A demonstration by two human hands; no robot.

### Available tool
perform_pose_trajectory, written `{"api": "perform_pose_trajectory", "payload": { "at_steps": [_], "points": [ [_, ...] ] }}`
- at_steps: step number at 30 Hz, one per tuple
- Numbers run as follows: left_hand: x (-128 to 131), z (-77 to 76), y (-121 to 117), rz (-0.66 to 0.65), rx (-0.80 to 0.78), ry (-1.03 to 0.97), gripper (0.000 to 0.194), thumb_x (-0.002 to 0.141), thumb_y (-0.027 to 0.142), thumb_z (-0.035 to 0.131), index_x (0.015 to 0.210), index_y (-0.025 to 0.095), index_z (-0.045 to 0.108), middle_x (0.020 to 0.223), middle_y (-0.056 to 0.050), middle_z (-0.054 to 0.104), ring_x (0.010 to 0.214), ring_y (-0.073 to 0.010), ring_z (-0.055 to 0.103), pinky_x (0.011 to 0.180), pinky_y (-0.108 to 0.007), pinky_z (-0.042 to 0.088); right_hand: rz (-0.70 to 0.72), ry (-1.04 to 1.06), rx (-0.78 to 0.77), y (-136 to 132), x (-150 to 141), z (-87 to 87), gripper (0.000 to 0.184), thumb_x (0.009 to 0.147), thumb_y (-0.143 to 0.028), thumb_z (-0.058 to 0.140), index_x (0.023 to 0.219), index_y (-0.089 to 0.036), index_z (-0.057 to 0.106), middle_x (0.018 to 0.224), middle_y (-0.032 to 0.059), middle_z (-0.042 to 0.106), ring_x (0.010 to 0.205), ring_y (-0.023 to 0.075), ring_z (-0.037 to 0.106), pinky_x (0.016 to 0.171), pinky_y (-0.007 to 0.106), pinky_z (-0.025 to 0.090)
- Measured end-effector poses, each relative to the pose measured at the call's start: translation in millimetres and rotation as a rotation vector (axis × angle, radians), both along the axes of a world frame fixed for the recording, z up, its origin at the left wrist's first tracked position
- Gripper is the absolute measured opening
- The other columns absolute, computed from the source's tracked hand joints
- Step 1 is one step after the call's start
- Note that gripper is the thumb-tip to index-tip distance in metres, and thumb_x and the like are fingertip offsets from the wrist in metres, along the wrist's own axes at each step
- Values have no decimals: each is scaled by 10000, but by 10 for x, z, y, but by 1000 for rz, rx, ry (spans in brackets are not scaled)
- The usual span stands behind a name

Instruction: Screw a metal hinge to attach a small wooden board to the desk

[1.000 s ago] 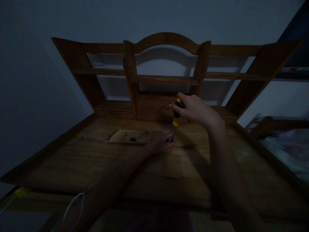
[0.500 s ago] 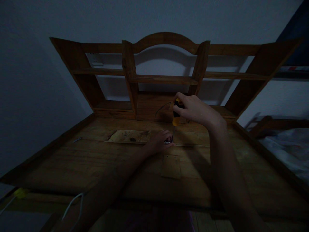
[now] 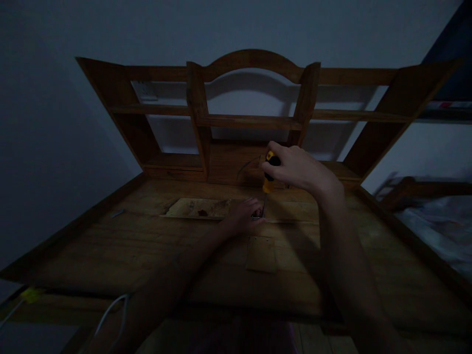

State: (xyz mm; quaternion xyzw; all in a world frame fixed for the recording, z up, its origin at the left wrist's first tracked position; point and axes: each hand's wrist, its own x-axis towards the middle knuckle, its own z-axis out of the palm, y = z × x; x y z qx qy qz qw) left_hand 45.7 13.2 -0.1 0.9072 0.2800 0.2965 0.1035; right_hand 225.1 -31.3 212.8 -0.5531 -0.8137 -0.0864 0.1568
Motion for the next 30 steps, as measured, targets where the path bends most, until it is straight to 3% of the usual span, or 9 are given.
{"api": "perform_pose_trajectory", "payload": {
  "at_steps": [6,19,30],
  "points": [
    [-7,13,-3,-26,10,-19,262,953,372,688,851,192,528,907,-24,591,862,-175,549,740,-291,421,23,6,3,16,7,-8,371,983,-449,460,1186,-171,598,1025,159,743,941,326,704,787,380,473],
    [1,12,-4,-28,2,-22,283,957,407,682,851,190,535,908,-28,591,869,-178,551,753,-292,430,33,25,24,7,16,2,450,1016,-596,434,1066,-193,629,981,132,739,909,289,692,747,343,444],
    [5,9,-2,-24,8,-22,288,961,409,673,848,191,521,905,-30,591,862,-180,545,751,-291,423,5,26,9,44,3,-22,371,1007,-443,413,1123,-155,616,1041,180,746,939,339,709,779,382,463]
  ]
}}
